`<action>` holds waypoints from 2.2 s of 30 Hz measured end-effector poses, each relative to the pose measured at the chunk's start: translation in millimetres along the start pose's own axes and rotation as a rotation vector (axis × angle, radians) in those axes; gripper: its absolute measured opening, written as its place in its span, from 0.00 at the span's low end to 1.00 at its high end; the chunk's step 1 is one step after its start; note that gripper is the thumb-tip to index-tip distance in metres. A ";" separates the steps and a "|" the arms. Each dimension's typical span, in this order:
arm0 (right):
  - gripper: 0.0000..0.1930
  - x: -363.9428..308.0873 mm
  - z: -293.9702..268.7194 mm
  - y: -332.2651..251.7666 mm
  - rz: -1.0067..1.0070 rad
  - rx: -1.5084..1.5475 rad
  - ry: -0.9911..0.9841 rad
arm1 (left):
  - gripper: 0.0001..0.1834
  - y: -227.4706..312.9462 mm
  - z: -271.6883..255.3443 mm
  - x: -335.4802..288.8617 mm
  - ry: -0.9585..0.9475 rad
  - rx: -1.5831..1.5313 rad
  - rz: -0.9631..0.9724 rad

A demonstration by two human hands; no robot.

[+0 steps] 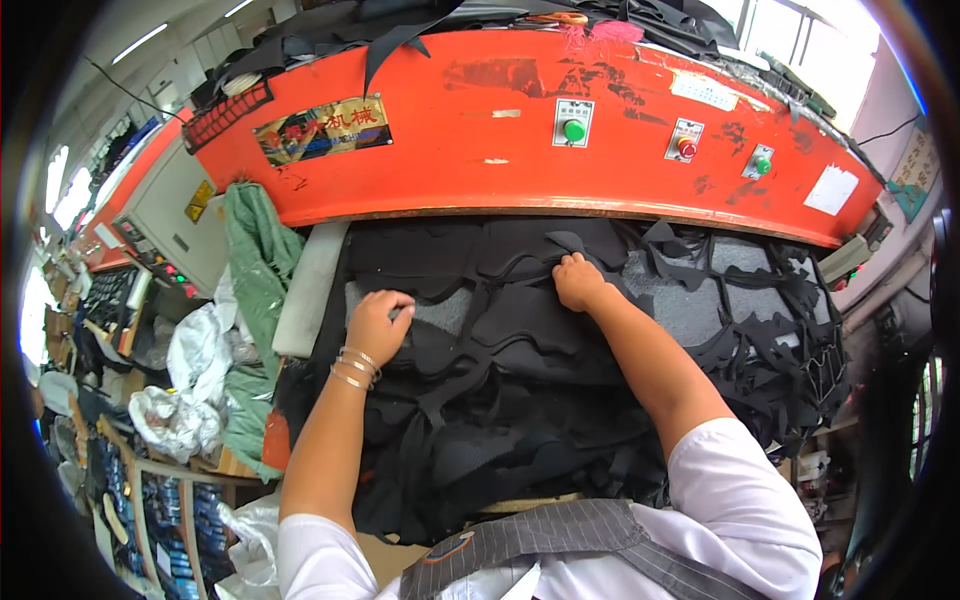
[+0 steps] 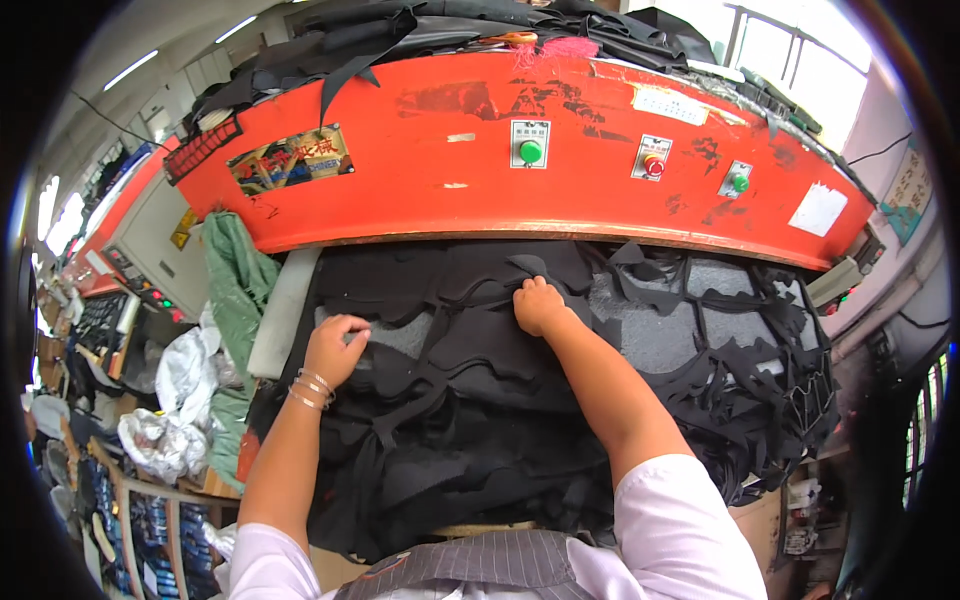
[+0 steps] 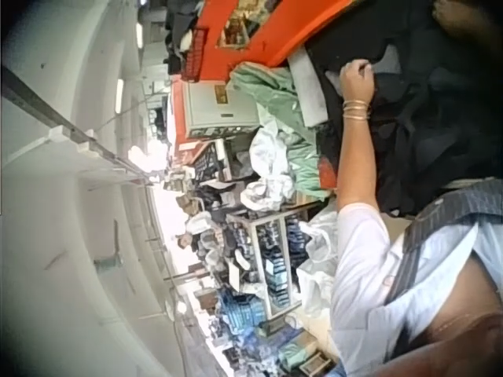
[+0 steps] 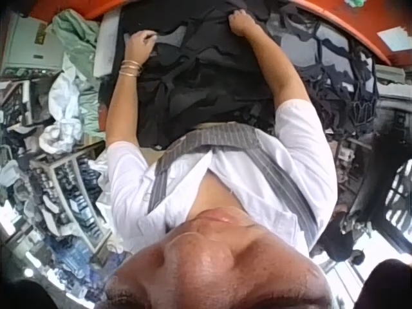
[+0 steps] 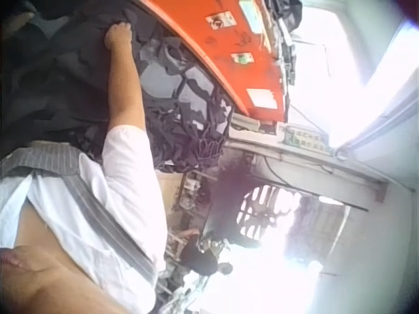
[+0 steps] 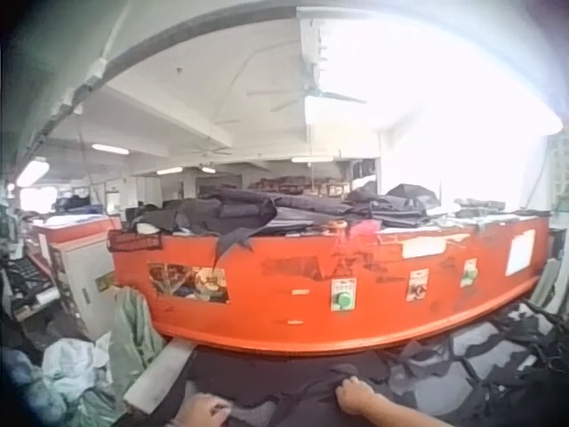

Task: Using a die-cutting machine to cut shoe components from sheets of material and organizing the cut pieces.

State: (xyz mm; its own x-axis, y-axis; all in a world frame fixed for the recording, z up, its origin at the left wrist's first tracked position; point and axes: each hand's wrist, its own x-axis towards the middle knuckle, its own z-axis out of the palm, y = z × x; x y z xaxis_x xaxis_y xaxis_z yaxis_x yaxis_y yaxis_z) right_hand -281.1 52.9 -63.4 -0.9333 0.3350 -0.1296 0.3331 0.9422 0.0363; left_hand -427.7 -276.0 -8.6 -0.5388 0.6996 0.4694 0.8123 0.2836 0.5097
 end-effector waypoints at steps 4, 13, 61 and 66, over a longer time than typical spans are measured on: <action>0.12 -17.0 -6.5 17.9 -0.067 0.255 -0.006 | 0.06 -56.3 43.6 55.0 -0.138 -0.027 -0.018; 0.45 -80.3 -15.6 -24.2 0.132 0.536 -0.226 | 0.29 -109.0 86.5 157.5 -0.709 0.370 -0.202; 0.18 68.6 8.1 93.4 0.226 0.174 -0.048 | 0.13 -121.9 99.3 139.5 -0.459 0.304 -0.436; 0.10 63.7 28.0 90.8 0.350 0.184 0.275 | 0.13 -91.4 93.5 147.2 -0.537 0.400 -0.469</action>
State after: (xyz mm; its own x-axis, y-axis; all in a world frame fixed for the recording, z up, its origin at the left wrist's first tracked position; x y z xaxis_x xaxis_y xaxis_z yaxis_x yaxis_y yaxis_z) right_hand -306.6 159.5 -96.1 -0.7533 0.6453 0.1269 0.6288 0.7633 -0.1481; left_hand -560.3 -137.6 -53.5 -0.7446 0.6398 -0.1903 0.6016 0.7668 0.2238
